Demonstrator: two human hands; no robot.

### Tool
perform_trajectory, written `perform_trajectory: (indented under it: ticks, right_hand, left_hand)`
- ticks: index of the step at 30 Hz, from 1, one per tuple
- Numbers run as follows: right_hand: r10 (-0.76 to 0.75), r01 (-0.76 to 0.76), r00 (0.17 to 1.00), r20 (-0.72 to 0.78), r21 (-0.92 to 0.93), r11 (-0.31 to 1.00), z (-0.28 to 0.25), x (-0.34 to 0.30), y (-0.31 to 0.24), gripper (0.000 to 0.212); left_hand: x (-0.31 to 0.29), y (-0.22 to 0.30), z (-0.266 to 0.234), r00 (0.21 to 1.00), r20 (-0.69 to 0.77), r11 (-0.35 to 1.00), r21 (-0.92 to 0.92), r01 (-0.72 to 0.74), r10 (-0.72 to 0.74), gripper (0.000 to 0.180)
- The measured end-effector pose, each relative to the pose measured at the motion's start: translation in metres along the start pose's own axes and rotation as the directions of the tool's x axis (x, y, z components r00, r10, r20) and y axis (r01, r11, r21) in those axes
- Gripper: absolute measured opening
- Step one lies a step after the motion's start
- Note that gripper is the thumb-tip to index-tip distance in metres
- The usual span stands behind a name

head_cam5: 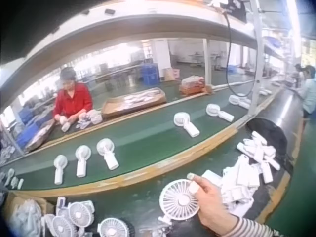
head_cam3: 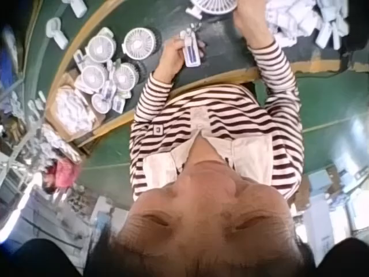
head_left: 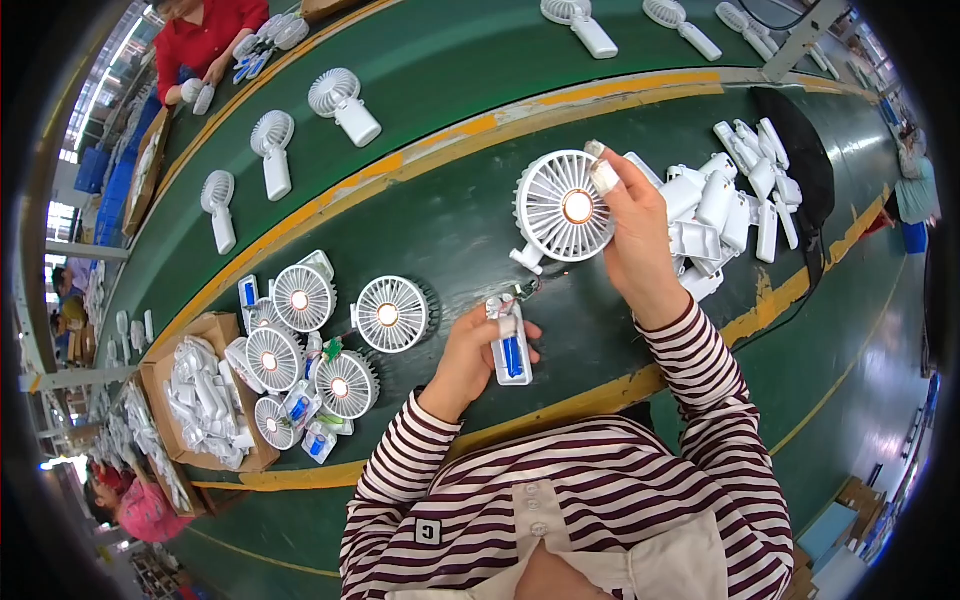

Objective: The person assembles portable handheld fans by inserting the circuit board and wiring into the handle, attaching the fan head, snapping the handle cover into place by hand, and placing the assembled fans onto the conveyor belt.

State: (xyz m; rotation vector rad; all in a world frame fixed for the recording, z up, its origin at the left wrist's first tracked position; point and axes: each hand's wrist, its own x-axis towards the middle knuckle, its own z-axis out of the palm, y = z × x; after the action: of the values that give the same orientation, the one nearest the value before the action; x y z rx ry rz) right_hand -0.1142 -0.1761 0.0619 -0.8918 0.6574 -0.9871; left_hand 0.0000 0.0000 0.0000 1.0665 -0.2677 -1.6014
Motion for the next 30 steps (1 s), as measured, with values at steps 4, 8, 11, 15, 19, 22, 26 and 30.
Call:
perform_trajectory:
  ticks: [4,8,11,15,19,22,26,30]
  right_hand:
    - [0.048,-0.048,0.999,-0.002,0.032,0.998,0.006,-0.008,-0.004,0.034]
    - [0.117,-0.118,0.993,0.028,0.066,0.991,0.014,-0.017,-0.006,0.033]
    - [0.150,-0.154,0.987,0.050,0.078,0.985,0.009,-0.019,-0.006,0.032]
    - [0.204,-0.205,0.979,0.017,0.072,0.976,0.010,-0.012,-0.002,0.029]
    - [0.187,-0.185,0.982,0.027,-0.055,0.981,0.021,-0.009,0.032,0.023]
    - [-0.022,0.082,0.981,0.193,-0.307,0.948,0.024,-0.015,0.058,0.024]
    - [-0.181,0.303,0.941,0.287,-0.473,0.827,0.029,-0.015,0.058,0.024]
    - [0.054,0.002,0.982,0.184,-0.291,0.957,0.024,-0.006,0.058,0.021]
  left_hand:
    - [-0.011,0.006,0.007,0.997,0.079,0.931,-0.360,0.052,-0.025,0.038]
    - [-0.009,-0.008,-0.005,0.999,0.012,0.880,-0.473,0.053,-0.053,0.037]
    - [-0.009,0.008,0.013,0.965,-0.263,0.976,-0.213,-0.036,-0.022,0.024]
    - [-0.014,0.017,0.020,0.953,-0.287,0.994,-0.027,-0.109,0.096,0.036]
    - [-0.015,0.016,0.024,0.961,-0.239,0.989,0.070,-0.129,0.142,0.038]
    - [-0.014,0.018,0.032,0.962,-0.232,0.987,0.105,-0.121,0.142,0.037]
    - [-0.016,0.019,0.032,0.974,-0.220,0.990,0.136,-0.029,0.058,0.026]
    - [-0.018,0.021,0.027,0.963,-0.166,0.956,0.239,-0.169,0.211,0.027]
